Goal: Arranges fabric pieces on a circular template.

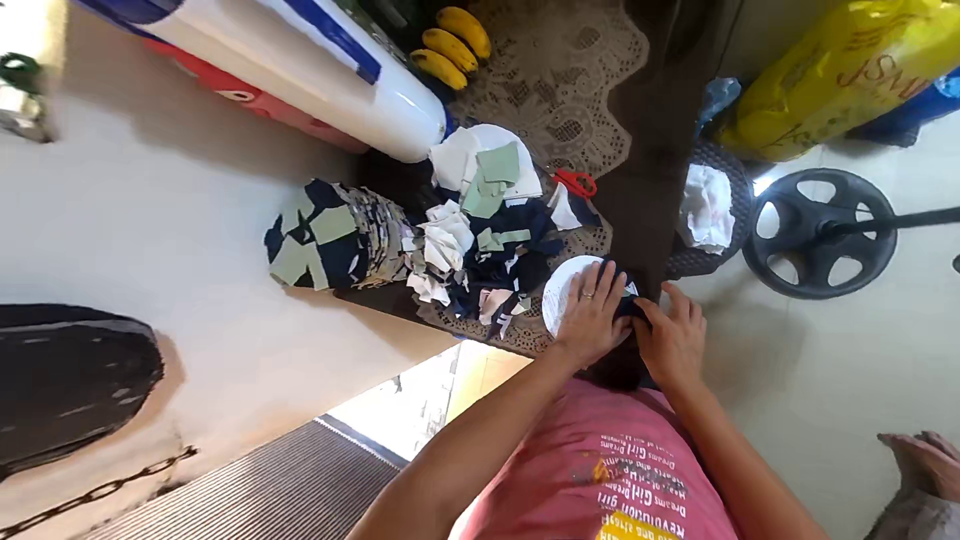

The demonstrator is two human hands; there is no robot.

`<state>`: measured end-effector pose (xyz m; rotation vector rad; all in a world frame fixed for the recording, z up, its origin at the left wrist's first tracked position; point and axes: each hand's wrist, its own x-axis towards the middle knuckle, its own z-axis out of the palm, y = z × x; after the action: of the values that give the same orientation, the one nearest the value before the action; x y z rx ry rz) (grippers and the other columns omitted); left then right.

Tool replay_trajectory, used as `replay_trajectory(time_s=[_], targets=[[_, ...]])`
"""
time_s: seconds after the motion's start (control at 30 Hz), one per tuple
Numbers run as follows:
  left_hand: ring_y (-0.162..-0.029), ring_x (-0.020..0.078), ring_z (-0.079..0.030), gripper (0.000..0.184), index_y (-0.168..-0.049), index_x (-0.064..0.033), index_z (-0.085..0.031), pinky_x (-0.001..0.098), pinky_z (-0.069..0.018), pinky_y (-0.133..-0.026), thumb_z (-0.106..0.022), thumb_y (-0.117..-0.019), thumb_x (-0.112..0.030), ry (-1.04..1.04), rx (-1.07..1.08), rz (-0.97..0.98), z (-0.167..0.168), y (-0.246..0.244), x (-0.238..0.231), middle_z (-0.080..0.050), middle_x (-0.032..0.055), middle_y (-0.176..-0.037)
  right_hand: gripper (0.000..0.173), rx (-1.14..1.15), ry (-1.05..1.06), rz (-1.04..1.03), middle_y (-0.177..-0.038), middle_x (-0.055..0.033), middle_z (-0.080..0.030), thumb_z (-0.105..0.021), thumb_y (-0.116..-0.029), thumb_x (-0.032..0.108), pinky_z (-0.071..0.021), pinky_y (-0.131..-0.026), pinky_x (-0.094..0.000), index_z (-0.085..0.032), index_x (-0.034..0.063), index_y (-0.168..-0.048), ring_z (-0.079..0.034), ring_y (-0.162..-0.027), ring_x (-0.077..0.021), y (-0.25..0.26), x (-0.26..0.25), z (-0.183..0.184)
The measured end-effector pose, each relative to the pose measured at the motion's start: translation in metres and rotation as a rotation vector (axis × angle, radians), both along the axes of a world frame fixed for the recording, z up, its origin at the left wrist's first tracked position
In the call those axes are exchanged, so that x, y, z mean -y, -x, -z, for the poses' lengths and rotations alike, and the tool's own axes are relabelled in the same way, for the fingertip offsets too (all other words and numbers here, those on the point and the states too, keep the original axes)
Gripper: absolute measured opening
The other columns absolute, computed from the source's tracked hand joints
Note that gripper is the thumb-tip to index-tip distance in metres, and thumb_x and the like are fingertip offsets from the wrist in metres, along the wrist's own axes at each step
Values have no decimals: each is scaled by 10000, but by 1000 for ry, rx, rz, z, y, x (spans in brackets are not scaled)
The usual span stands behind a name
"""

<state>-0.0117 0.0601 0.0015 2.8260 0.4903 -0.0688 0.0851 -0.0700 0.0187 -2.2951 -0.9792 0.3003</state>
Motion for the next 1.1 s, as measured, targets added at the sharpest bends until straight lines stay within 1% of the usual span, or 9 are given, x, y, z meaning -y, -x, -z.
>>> replay_trajectory(time_s=[0.1, 0.23, 0.33, 0.43, 0.5, 0.6, 0.77, 0.87, 1.1], targets=[[-1517, 424, -318, 678, -1558, -30, -416, 670, -254, -1176, -493, -1022, -438, 79, -29, 138, -5, 3, -11, -364, 199, -1632, 249, -23, -20, 13, -1318, -293, -622, -702, -886, 140, -468, -871, -678, -780, 92, -1118, -587, -1160, -547, -2, 5, -8], [-1557, 376, -243, 669, -1584, -61, -377, 643, -200, -1215, -558, -1030, -390, 235, -104, 364, -15, 3, -32, -301, 166, -1670, 261, -22, -3, -12, -1324, -312, -607, -683, -895, 148, -461, -891, -695, -768, 53, -1123, -584, -1146, -563, -7, 18, -16], [-1566, 365, -219, 682, -1590, -66, -367, 628, -184, -1224, -571, -1026, -390, 246, -105, 391, -17, 3, -35, -281, 156, -1680, 286, 0, 0, -38, -1319, -329, -599, -640, -915, 185, -450, -903, -701, -766, 39, -1125, -573, -1148, -578, -10, 28, -15], [-1547, 382, -269, 697, -1563, -67, -419, 633, -210, -1214, -631, -989, -401, 247, 9, 366, -14, 6, -32, -334, 167, -1655, 292, 3, -6, -62, -1318, -343, -591, -619, -923, 199, -448, -891, -701, -764, 23, -1106, -570, -1140, -584, -11, 35, -11], [-1518, 395, -331, 677, -1535, -72, -466, 651, -240, -1198, -654, -970, -393, 239, 123, 276, -21, 11, -32, -398, 171, -1621, 290, 6, -14, -71, -1313, -348, -592, -619, -917, 197, -446, -889, -699, -766, 17, -1090, -574, -1130, -586, -12, 37, -11], [-1432, 401, -464, 511, -1433, -71, -594, 635, -334, -1159, -665, -957, -243, 193, 191, -53, -46, 12, -49, -530, 182, -1517, 286, 7, -15, -88, -1314, -348, -593, -615, -920, 192, -447, -894, -696, -767, 17, -1088, -582, -1120, -581, -15, 36, -13], [-1339, 421, -514, 320, -1309, -49, -674, 615, -390, -1101, -576, -1020, -146, 198, 35, -544, -80, 10, -136, -598, 211, -1390, 275, 8, -45, -114, -1306, -337, -602, -611, -917, 167, -458, -890, -680, -767, 12, -1081, -594, -1112, -561, -17, 29, -17], [-1244, 429, -571, 281, -1193, 2, -695, 609, -435, -1038, -630, -996, -187, 131, -31, -614, -91, 6, -169, -652, 230, -1248, 279, -3, -54, -117, -1311, -333, -600, -598, -923, 170, -458, -882, -674, -765, 15, -1083, -592, -1115, -558, -15, 26, -16], [-1255, 419, -565, 294, -1247, -12, -667, 595, -437, -1041, -626, -978, -124, 100, -312, -517, -98, -7, -184, -637, 222, -1269, 284, -7, -33, -101, -1315, -313, -609, -589, -931, 183, -468, -874, -671, -766, 26, -1087, -600, -1116, -547, -7, 28, -16]])
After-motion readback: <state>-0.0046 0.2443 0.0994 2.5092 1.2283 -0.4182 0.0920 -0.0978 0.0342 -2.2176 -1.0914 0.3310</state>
